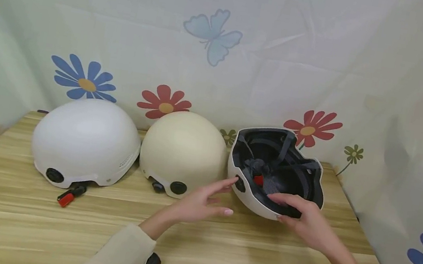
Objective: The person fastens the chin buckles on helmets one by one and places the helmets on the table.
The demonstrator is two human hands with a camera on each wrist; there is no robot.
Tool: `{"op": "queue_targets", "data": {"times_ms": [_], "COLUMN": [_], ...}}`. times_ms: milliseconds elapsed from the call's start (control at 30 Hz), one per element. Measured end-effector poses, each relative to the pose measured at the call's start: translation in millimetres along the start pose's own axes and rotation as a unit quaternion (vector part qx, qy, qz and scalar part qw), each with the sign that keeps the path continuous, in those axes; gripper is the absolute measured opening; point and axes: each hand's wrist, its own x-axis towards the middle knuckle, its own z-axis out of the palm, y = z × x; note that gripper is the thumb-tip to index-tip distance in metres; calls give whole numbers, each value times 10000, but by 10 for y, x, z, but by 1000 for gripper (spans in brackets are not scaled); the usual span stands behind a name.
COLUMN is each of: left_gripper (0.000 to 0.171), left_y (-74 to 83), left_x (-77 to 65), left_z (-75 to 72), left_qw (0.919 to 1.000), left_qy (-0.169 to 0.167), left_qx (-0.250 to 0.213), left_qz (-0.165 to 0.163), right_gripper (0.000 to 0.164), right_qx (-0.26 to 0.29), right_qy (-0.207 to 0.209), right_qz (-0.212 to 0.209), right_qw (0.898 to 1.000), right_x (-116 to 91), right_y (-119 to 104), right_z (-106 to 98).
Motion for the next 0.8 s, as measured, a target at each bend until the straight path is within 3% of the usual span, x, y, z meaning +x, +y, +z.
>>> {"op": "queue_targets", "data": {"times_ms": [267,567,800], "left_gripper": [74,75,75], "left_y": [-26,-70,-78], "left_x": [-9,-17,-5], "left_z": [-9,-12,-12], "left_qw": [9999,9996,9996], "left_qy": [109,186,269], "left_qx": [-34,-194,-72], "left_qz": [-27,-38,-21], "right_gripper": [53,50,45], "right_qx": [122,195,167], "right_qy": [-16,-106,-210], "right_qz": [-481,-543,-305], "right_qw": [9988,9983,9992], "right_x": [119,137,153], "right_y": [-90,-127,-150], "right_z": [30,58,54]}}
